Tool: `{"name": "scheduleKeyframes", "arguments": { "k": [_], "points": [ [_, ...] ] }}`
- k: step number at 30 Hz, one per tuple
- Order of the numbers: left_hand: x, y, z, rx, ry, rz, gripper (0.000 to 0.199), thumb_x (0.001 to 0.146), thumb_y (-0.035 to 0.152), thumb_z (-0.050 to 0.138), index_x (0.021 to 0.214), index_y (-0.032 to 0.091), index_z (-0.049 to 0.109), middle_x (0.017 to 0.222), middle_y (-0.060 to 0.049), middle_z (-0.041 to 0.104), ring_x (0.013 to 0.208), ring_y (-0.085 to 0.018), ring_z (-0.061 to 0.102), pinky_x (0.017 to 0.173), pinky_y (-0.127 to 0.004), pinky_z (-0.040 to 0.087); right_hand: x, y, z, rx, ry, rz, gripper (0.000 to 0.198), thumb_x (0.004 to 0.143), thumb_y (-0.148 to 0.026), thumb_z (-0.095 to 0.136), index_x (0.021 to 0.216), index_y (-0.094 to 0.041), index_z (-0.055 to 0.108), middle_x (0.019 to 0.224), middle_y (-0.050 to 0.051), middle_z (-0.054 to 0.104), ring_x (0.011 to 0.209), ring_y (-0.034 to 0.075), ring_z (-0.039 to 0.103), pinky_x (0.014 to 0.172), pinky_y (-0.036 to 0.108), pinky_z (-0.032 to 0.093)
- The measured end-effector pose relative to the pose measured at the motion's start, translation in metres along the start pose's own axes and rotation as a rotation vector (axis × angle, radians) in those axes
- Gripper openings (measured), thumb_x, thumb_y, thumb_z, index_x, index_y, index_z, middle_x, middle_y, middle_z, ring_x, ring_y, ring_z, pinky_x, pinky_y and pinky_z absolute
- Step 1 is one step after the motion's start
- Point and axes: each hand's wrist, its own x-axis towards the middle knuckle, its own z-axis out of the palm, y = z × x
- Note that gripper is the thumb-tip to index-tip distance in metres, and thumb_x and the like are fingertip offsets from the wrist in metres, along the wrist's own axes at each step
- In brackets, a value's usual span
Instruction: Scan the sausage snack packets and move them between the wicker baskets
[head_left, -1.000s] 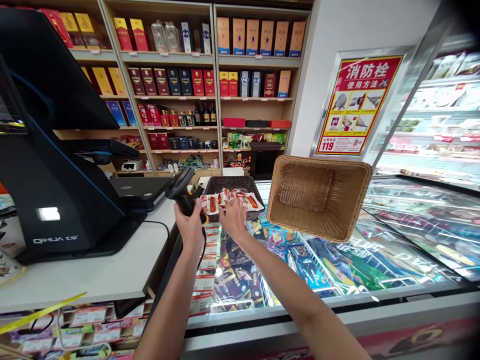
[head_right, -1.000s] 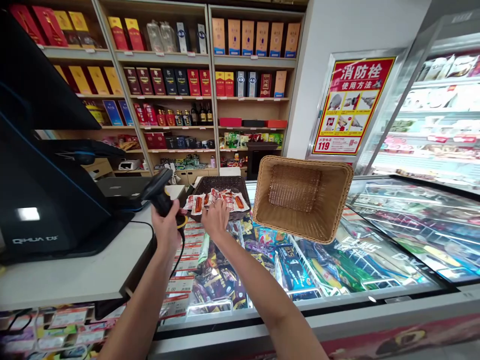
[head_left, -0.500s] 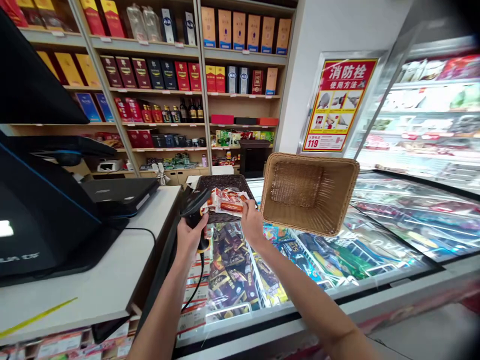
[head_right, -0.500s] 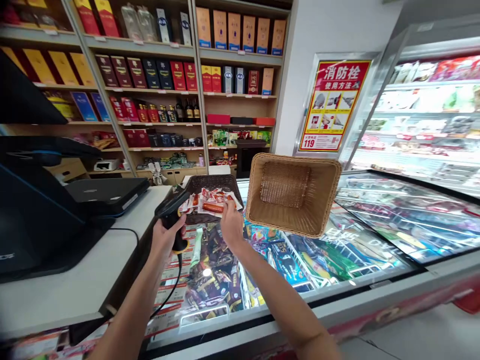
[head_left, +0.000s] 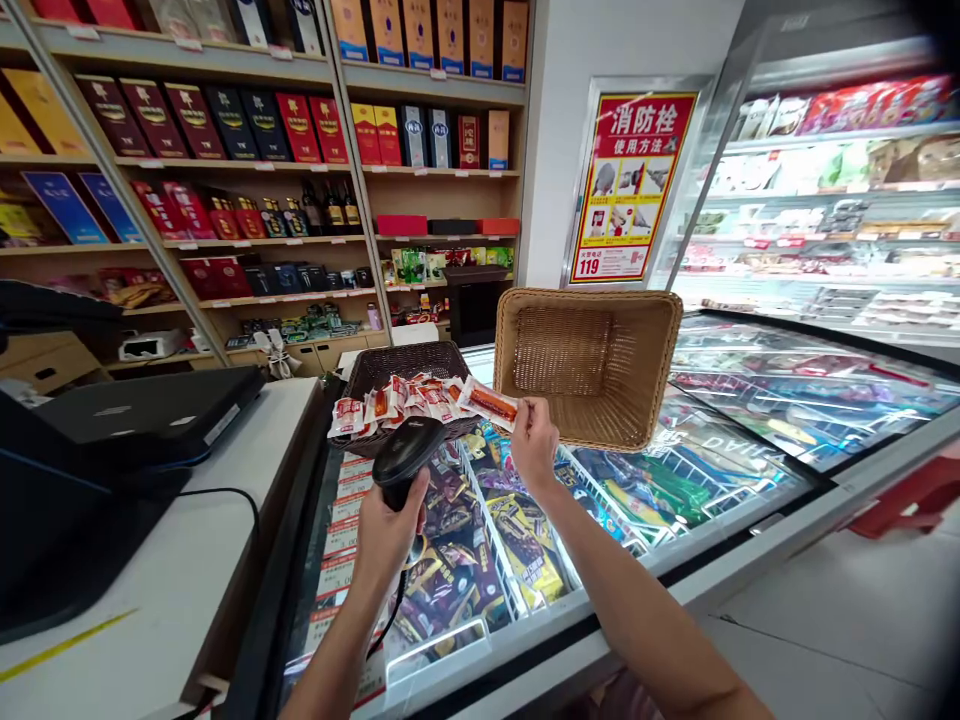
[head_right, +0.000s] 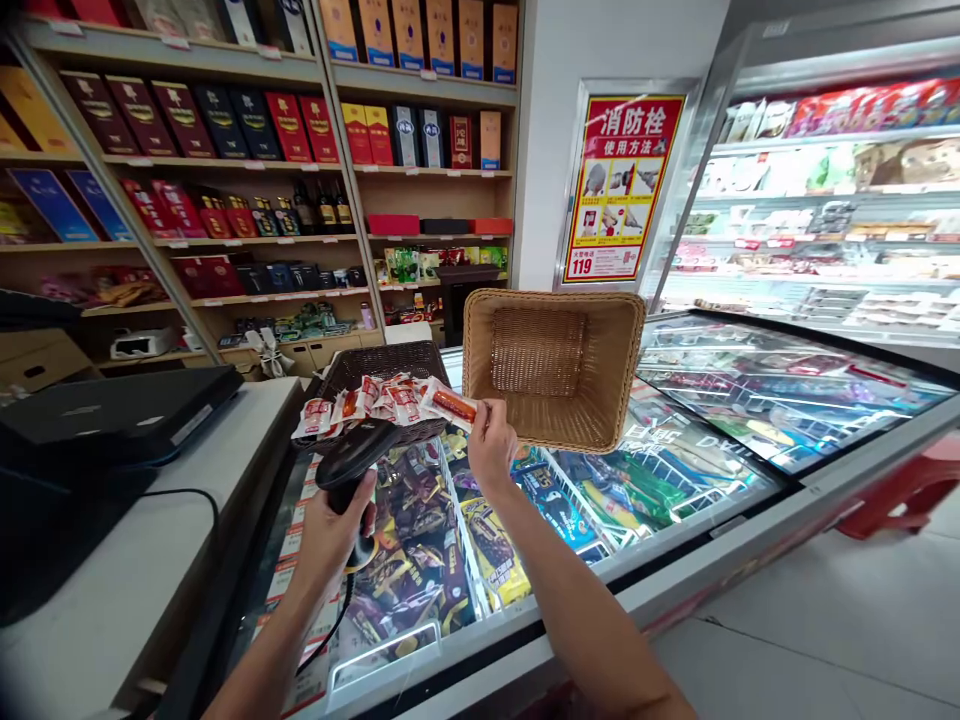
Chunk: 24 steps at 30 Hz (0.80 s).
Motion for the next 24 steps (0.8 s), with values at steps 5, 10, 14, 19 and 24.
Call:
{"name": "scheduleKeyframes", "arguments": {
  "k": [5,10,14,19,24],
  "points": [
    [-0.004,-0.003,0.001,0.029,-0.072,-0.018,0.049,0.077,0.065,0.072,0.068,0.02,0.055,0.049,0.001,0.055,0.043,-0.012,0.046,0.043,-0.024,0.034,-0.002,-0.001,-0.001,-0.018,0.0,0.019,0.032,0.104,-0.044,0.035,0.098,-0.022,0.058,0.077,0.004,0.066,0.068,0.021,0.062,0.063,0.028,0.034],
    [-0.008,-0.002,0.003,0.04,-0.11,-0.024,0.051,0.08,0.067,0.069,0.067,0.02,0.054,0.049,0.0,0.054,0.045,-0.012,0.045,0.045,-0.025,0.034,-0.001,-0.004,-0.002,-0.006,0.006,0.012,0.031,0.104,-0.043,0.036,0.096,-0.022,0.057,0.075,0.003,0.065,0.066,0.021,0.059,0.063,0.028,0.033],
    [-0.009,-0.001,0.004,0.044,-0.121,-0.024,0.051,0.081,0.067,0.069,0.068,0.02,0.054,0.05,0.001,0.055,0.045,-0.012,0.045,0.045,-0.025,0.034,-0.003,-0.006,-0.003,0.006,-0.009,0.032,0.03,0.104,-0.045,0.037,0.096,-0.023,0.057,0.075,0.002,0.065,0.065,0.02,0.059,0.065,0.028,0.035],
    [-0.006,-0.003,0.003,0.052,-0.098,-0.036,0.05,0.079,0.067,0.071,0.073,0.02,0.057,0.05,0.001,0.056,0.044,-0.014,0.048,0.045,-0.026,0.036,0.007,-0.001,-0.004,0.075,0.013,0.1,0.03,0.103,-0.046,0.04,0.094,-0.023,0.057,0.08,0.004,0.068,0.072,0.021,0.064,0.068,0.028,0.04],
    [-0.001,-0.004,0.001,-0.012,-0.065,-0.061,0.048,0.074,0.064,0.076,0.076,0.02,0.056,0.051,0.002,0.057,0.045,-0.014,0.05,0.044,-0.026,0.039,0.046,0.035,-0.019,0.025,0.205,0.407,0.024,0.103,-0.037,0.04,0.099,-0.022,0.057,0.09,0.006,0.072,0.069,0.02,0.065,0.069,0.028,0.043]
  ]
}}
